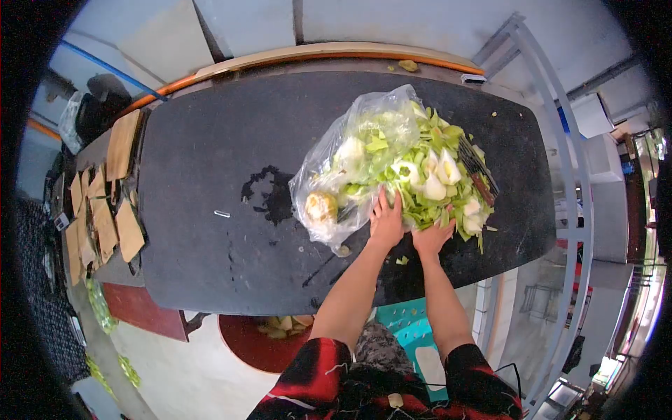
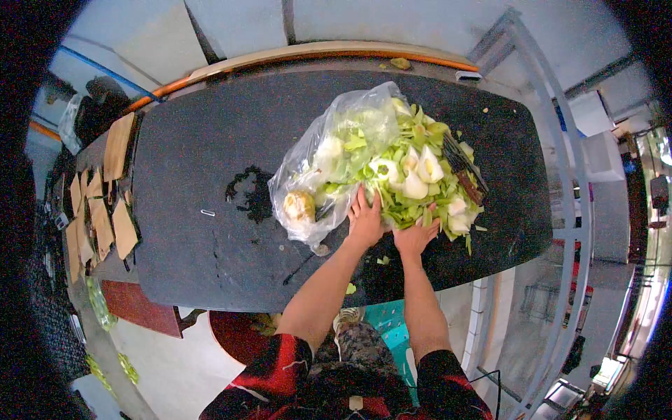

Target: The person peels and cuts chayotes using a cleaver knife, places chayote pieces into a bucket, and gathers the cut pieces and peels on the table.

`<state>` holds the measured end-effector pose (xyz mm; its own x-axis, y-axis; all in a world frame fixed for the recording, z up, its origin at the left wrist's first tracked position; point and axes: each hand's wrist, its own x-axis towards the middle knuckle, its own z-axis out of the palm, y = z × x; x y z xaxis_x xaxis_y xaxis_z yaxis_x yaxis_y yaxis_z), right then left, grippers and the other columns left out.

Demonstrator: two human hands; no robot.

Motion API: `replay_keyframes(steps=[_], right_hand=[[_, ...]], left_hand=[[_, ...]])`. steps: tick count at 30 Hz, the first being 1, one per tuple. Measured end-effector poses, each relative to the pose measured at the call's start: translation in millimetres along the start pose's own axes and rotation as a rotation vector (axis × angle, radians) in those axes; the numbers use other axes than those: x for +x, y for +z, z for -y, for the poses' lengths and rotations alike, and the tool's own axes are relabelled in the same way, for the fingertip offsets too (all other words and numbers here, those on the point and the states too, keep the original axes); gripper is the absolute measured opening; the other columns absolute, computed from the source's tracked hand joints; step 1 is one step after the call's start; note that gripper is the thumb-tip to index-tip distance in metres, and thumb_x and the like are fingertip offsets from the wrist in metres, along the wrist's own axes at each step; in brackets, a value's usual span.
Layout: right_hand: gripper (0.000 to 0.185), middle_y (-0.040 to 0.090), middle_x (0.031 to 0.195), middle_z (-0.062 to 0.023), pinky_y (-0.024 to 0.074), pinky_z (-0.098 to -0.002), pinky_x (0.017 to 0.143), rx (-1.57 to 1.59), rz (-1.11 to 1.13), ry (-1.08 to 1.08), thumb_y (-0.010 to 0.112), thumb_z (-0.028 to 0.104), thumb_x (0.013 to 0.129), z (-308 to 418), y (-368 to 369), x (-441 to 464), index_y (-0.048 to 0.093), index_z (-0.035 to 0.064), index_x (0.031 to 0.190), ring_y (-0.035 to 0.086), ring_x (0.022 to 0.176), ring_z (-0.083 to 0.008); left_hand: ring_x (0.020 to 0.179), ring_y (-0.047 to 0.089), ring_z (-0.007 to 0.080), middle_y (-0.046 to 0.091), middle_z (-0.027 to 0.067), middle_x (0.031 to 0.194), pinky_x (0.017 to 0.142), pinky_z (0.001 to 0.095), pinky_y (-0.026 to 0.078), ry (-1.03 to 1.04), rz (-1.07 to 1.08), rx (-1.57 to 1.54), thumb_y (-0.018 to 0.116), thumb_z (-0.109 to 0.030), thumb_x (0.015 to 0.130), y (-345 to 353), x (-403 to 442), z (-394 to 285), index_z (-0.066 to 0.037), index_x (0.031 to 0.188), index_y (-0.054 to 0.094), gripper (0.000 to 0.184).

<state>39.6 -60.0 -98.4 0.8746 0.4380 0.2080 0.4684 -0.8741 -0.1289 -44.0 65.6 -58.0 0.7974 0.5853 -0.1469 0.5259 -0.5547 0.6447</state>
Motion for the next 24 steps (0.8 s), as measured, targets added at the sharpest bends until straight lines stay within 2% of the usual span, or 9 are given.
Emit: replay_keyframes(steps=[8,12,13,16,17,19,20,22,24], right_hand=[[0.122,0.012,0.153,-0.0316,0.0180,-0.0573,0.114,0.049,0.002,-0.017,0.077,0.052,0.070,-4.0,-4.1,-0.2,0.004,0.0008,0.153,0.019,0.136,-0.0525],[0.125,0.015,0.149,-0.0377,0.0233,-0.0579,0.112,0.200,0.252,0.042,0.083,0.044,0.069,-6.6,-40.4,0.5,-0.002,0.0097,0.154,0.024,0.135,-0.0541],[0.097,0.036,0.149,-0.0224,0.0333,-0.0520,0.111,0.187,0.265,0.201,0.083,0.040,0.067,5.4,-68.3,-2.3,0.037,0.0051,0.145,0.035,0.133,-0.0483],[0.092,0.054,0.133,-0.0236,0.0443,-0.0456,0.103,0.298,0.526,0.118,0.085,0.035,0.065,-30.5,-65.6,12.3,0.042,0.0038,0.140,0.054,0.119,-0.0417],[0.083,0.065,0.115,-0.0232,0.0512,-0.0420,0.093,0.166,0.370,-0.036,0.085,0.030,0.064,-34.5,-70.6,8.5,0.049,0.0000,0.133,0.064,0.105,-0.0375],[0.065,0.066,0.112,-0.0247,0.0519,-0.0441,0.086,0.310,0.461,-0.085,0.083,0.024,0.065,-31.8,-109.5,12.9,0.058,-0.0033,0.119,0.064,0.103,-0.0387],[0.057,0.066,0.111,-0.0249,0.0520,-0.0450,0.083,0.232,0.524,-0.055,0.081,0.022,0.068,-29.7,-123.7,14.0,0.060,-0.0040,0.115,0.064,0.102,-0.0387],[0.050,0.067,0.110,-0.0228,0.0526,-0.0452,0.084,0.181,0.545,0.025,0.079,0.021,0.069,-17.8,-143.8,19.9,0.063,-0.0004,0.111,0.064,0.101,-0.0378],[0.042,0.067,0.109,-0.0208,0.0531,-0.0454,0.085,0.129,0.561,0.137,0.078,0.020,0.070,-18.7,-152.7,22.2,0.066,0.0032,0.107,0.065,0.101,-0.0368]], left_hand=[[0.137,0.032,0.0489,0.014,0.0309,0.155,0.110,0.0483,0.035,0.040,0.226,-0.080,0.079,-0.022,0.073,-58.6,-24.0,-2.8,-0.010,0.152,0.023,0.097],[0.132,0.043,0.0406,0.035,0.0258,0.148,0.108,0.0419,0.039,0.190,-0.169,-0.400,0.077,-0.016,0.075,-99.7,-147.2,15.0,-0.007,0.145,0.037,0.082],[0.132,0.043,0.0386,0.041,0.0233,0.144,0.107,0.0418,0.040,0.201,-0.248,-0.457,0.076,-0.017,0.077,-107.8,-186.6,26.8,-0.007,0.143,0.041,0.076],[0.113,0.058,0.0348,0.054,0.0196,0.129,0.093,0.0391,0.049,-0.253,-0.353,-0.567,0.075,-0.018,0.080,-112.2,-330.7,79.3,-0.003,0.131,0.053,0.058],[0.108,0.061,0.0347,0.059,0.0201,0.122,0.092,0.0380,0.050,-0.280,-0.470,-0.512,0.075,-0.018,0.079,-96.4,-391.4,117.8,-0.003,0.129,0.055,0.056],[0.107,0.062,0.0325,0.059,0.0222,0.123,0.093,0.0396,0.048,-0.647,-0.526,-0.197,0.073,-0.017,0.080,-91.6,-520.4,155.2,0.004,0.124,0.056,0.051],[0.109,0.060,0.0332,0.059,0.0221,0.125,0.096,0.0406,0.047,-0.705,-0.707,-0.732,0.073,-0.014,0.079,-63.7,-595.7,186.1,0.005,0.126,0.055,0.054],[0.120,0.053,0.0331,0.056,0.0246,0.129,0.103,0.0404,0.042,-1.316,-0.581,-0.385,0.067,-0.014,0.085,-35.6,-752.0,188.7,0.006,0.131,0.049,0.054],[0.118,0.054,0.0327,0.056,0.0235,0.129,0.100,0.0410,0.043,-1.557,-0.579,-0.453,0.066,-0.015,0.085,-25.0,-828.7,167.1,0.004,0.132,0.048,0.054]])
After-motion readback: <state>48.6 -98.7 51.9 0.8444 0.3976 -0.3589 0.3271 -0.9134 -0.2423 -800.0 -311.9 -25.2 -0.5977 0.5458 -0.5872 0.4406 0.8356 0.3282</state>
